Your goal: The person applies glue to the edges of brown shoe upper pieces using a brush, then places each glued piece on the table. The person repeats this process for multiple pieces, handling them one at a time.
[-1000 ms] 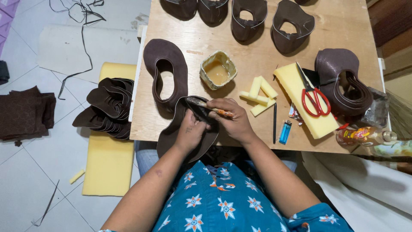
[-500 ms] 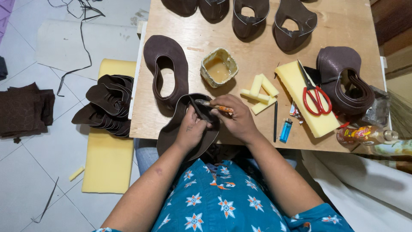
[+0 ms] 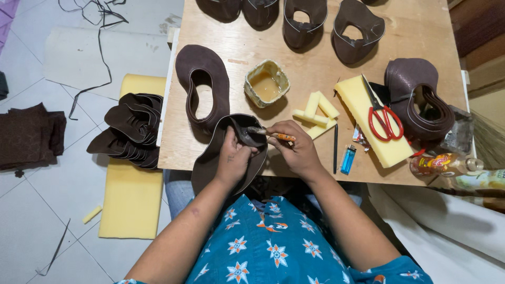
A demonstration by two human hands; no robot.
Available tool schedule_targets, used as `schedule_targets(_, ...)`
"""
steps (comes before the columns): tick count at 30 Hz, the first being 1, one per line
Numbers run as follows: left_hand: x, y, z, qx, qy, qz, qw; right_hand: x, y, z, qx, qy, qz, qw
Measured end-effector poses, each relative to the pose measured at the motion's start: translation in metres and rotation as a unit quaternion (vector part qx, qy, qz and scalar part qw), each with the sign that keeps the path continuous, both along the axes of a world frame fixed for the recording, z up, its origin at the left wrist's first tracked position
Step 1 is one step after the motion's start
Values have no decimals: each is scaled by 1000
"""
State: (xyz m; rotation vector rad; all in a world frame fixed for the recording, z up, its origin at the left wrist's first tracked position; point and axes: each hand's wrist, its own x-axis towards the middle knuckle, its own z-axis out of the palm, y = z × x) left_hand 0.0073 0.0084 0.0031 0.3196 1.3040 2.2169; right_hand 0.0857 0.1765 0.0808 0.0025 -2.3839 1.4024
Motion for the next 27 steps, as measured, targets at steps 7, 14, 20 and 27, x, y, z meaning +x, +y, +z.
schedule_targets(7,4,11,-14,-109,-33,136,984,4,-1,-5,-85,-35,13,996)
schedule_targets(14,4,-5,-30,-211,74,171,959,-5,-3,-10,-146,-45,12,988)
schedule_targets(20,10,-9,-13,-204,177,178,946,-18,-11,-10,-18,-43,36,998)
schedule_targets(27,13,-4,3,-120,12,169,978,-22,7,-25,-286,-169,7,943)
